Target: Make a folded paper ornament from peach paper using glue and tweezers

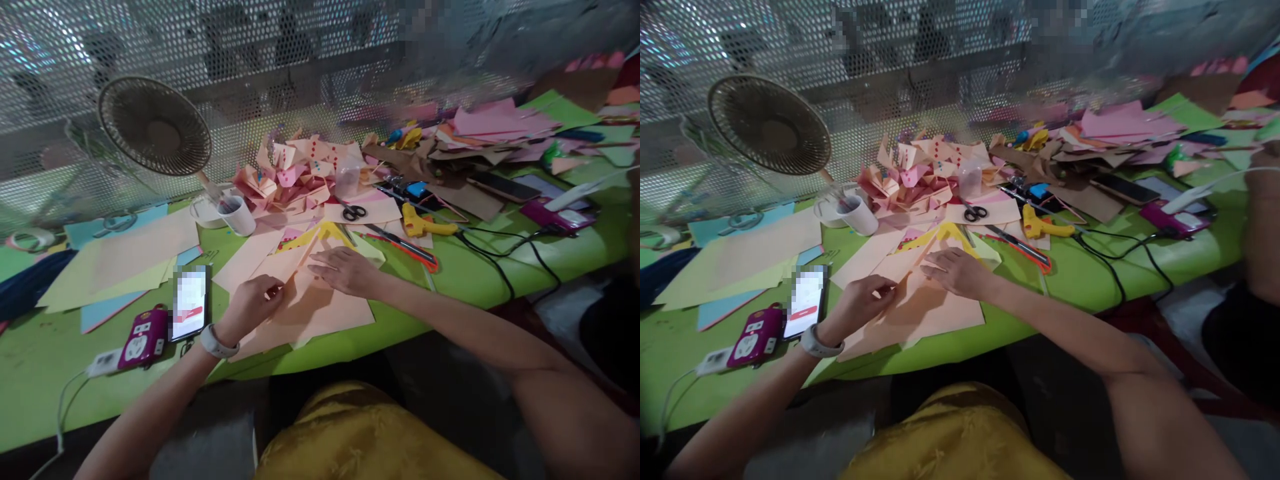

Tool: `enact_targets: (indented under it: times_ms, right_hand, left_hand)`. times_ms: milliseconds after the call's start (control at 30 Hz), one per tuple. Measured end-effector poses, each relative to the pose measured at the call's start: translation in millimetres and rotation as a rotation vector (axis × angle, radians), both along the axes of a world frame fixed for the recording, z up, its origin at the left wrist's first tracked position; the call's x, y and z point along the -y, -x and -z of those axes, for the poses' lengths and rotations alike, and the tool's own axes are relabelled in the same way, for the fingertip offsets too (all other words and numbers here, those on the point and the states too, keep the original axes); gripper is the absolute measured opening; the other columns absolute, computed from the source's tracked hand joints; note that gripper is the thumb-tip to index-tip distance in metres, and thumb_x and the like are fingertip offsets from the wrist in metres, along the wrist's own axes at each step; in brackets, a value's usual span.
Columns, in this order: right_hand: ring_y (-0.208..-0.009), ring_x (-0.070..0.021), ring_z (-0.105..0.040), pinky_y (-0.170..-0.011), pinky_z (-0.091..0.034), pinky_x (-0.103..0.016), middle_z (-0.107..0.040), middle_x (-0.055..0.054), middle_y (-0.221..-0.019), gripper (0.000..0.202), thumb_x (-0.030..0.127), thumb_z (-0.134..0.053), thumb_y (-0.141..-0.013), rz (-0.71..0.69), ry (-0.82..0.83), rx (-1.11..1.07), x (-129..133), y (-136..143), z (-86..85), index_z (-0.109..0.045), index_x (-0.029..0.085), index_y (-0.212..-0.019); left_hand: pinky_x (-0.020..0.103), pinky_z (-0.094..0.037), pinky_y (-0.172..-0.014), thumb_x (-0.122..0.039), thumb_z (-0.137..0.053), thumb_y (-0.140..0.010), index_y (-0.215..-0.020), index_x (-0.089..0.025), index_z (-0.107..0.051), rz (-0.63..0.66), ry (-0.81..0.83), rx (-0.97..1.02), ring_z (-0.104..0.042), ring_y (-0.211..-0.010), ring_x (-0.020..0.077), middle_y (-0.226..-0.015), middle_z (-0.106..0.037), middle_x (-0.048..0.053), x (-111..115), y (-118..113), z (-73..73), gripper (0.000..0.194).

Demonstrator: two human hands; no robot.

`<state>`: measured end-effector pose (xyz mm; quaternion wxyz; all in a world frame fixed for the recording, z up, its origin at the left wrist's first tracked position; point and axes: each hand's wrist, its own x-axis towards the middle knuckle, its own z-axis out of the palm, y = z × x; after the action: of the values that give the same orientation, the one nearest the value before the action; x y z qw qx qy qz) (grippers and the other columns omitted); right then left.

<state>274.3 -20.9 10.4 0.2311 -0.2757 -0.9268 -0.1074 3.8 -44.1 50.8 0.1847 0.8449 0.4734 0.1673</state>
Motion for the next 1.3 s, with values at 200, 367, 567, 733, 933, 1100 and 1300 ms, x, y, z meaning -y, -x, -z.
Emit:
enact_targets:
  times_ms: [200, 367, 567, 733, 933, 1100, 1300]
  right_hand:
    - [-0.106, -0.0226, -0.059, -0.090, -0.045, -0.038, -0.067, -0.009, -0.120, 0.026, 0.014, -0.046, -0.097, -0.035, -0.042, 0.008, -13, 1, 13.5, -0.068, 0.018, -0.111]
    - [-0.095, -0.0212, -0.062, -0.082, -0.047, -0.036, -0.072, -0.009, -0.103, 0.021, 0.024, -0.052, -0.097, -0.097, 0.026, 0.021, -21, -4, 23.9, -0.071, 0.017, -0.099]
    - [-0.092, -0.0206, -0.063, -0.078, -0.048, -0.035, -0.073, -0.010, -0.101, 0.021, 0.024, -0.052, -0.096, -0.095, 0.090, 0.049, -27, -10, 23.0, -0.072, 0.018, -0.099]
    - [-0.095, -0.0212, -0.062, -0.078, -0.049, -0.034, -0.071, -0.011, -0.106, 0.022, 0.015, -0.051, -0.095, -0.083, 0.084, 0.081, -24, -12, 23.2, -0.072, 0.016, -0.103]
    - [-0.095, -0.0220, -0.062, -0.079, -0.049, -0.035, -0.071, -0.010, -0.106, 0.022, 0.024, -0.053, -0.096, -0.060, 0.152, 0.038, -26, -12, 26.3, -0.073, 0.018, -0.102]
    - [-0.097, -0.0209, -0.061, -0.082, -0.049, -0.034, -0.069, -0.008, -0.106, 0.018, 0.025, -0.059, -0.092, -0.041, 0.370, -0.055, -28, -13, 19.7, -0.075, 0.021, -0.099]
    - [-0.097, -0.0203, -0.061, -0.084, -0.048, -0.035, -0.068, -0.008, -0.104, 0.016, 0.030, -0.062, -0.091, 0.094, 0.610, -0.246, -23, -6, 13.2, -0.075, 0.021, -0.095]
  left_hand:
    - [0.023, -0.047, -0.059, -0.022, -0.052, -0.089, -0.086, -0.017, -0.068, -0.040, -0.073, -0.015, -0.061, -0.067, 0.0132, -0.076, -0.066, 0.003, 19, -9, 12.1, 0.017]
    - [0.029, -0.053, -0.070, -0.029, -0.052, -0.093, -0.098, -0.019, -0.069, 0.031, -0.171, -0.097, -0.066, -0.081, 0.0177, -0.090, -0.071, 0.006, 15, -16, 16.4, 0.020]
    - [0.047, -0.044, -0.105, -0.017, -0.049, -0.093, -0.128, -0.020, -0.055, 0.347, -0.380, -0.193, -0.051, -0.130, 0.0252, -0.140, -0.054, 0.013, -9, -19, 29.9, 0.036]
    - [0.047, -0.046, -0.103, -0.022, -0.051, -0.093, -0.115, -0.016, -0.060, 0.343, -0.444, -0.240, -0.056, -0.123, 0.0276, -0.131, -0.060, 0.016, -10, -27, 31.1, 0.025]
    - [0.042, -0.053, -0.089, -0.024, -0.050, -0.092, -0.107, -0.016, -0.060, 0.245, -0.387, -0.236, -0.063, -0.105, 0.0258, -0.112, -0.068, 0.013, -14, -40, 27.8, 0.020]
    - [0.042, -0.052, -0.092, -0.022, -0.049, -0.093, -0.115, -0.017, -0.060, 0.250, -0.371, -0.144, -0.062, -0.110, 0.0255, -0.120, -0.066, 0.012, -15, -41, 30.7, 0.025]
    - [0.038, -0.053, -0.097, -0.021, -0.044, -0.096, -0.121, -0.019, -0.058, 0.349, -0.301, 0.002, -0.061, -0.115, 0.0210, -0.125, -0.065, 0.009, -9, -38, 33.4, 0.029]
